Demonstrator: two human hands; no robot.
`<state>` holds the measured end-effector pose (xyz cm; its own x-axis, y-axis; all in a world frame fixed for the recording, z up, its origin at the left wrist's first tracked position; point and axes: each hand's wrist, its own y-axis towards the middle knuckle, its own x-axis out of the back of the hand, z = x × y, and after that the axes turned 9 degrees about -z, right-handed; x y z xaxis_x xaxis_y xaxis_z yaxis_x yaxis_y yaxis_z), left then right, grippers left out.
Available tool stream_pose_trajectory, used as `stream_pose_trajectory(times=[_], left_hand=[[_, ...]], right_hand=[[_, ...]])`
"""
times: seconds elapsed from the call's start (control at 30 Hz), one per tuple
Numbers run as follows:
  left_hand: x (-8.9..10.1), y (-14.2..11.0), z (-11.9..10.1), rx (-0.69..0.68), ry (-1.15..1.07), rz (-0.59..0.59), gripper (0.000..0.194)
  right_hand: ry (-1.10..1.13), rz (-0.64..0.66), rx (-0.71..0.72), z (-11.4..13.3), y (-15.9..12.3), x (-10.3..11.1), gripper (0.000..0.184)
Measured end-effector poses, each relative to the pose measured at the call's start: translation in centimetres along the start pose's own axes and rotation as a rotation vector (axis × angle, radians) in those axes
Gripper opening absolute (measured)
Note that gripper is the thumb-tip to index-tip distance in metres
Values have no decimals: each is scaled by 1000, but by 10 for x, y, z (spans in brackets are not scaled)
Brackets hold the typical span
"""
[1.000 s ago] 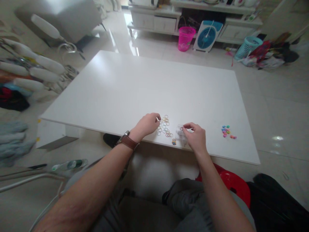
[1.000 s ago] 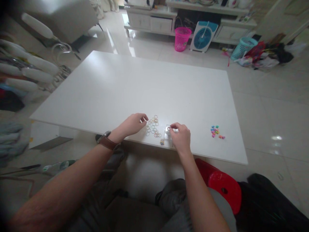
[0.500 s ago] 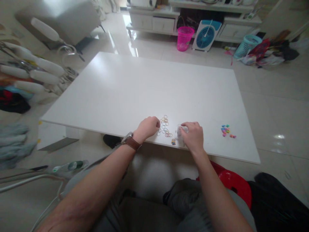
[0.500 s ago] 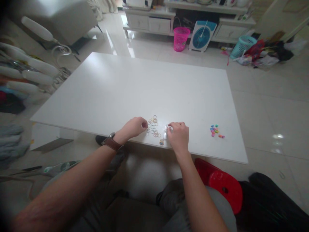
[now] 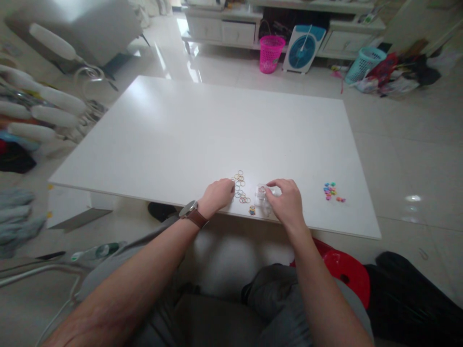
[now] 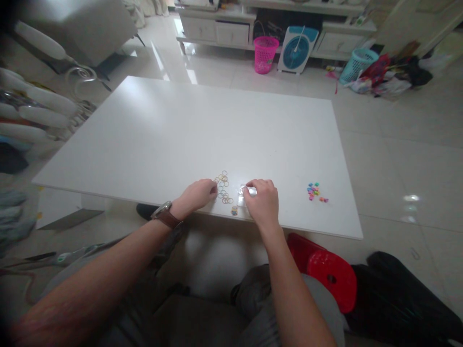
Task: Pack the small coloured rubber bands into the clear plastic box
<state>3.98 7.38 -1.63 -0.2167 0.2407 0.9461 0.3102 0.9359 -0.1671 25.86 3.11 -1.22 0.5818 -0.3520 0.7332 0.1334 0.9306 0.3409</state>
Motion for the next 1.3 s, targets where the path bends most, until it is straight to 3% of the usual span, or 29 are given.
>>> stream_pose_trajectory(times=[0.27,0.4,0.57,0.83,0.93,1.07,1.17,1.3], left_hand=[[-14,10,-23,-55,-65,-118,21],[-23,12,-27,-97,-36,-108,21],[-23,12,-23,-114,17,-43,22],[-23,14,-22,-144,76,-36,25],[-8,18,-18,-107,-63,-133,20],[17,22,-15,-51,-415,-213,9],[27,21,-18,-64,-660,-200,5],[27,16,-25,-111,-808,-146,6]], right_hand=[[34,-3,-10,3,1,4,10],[43,-6,-13,4,0,4,12],[37,2,-12,3,0,6,12],[49,20,-12,0,-1,4,12],[68,41,-8,0,-1,3,13],[139,45,-30,3,0,3,12],[317,77,-152,7,-1,0,15],[593,111,-304,11,-4,-7,24]])
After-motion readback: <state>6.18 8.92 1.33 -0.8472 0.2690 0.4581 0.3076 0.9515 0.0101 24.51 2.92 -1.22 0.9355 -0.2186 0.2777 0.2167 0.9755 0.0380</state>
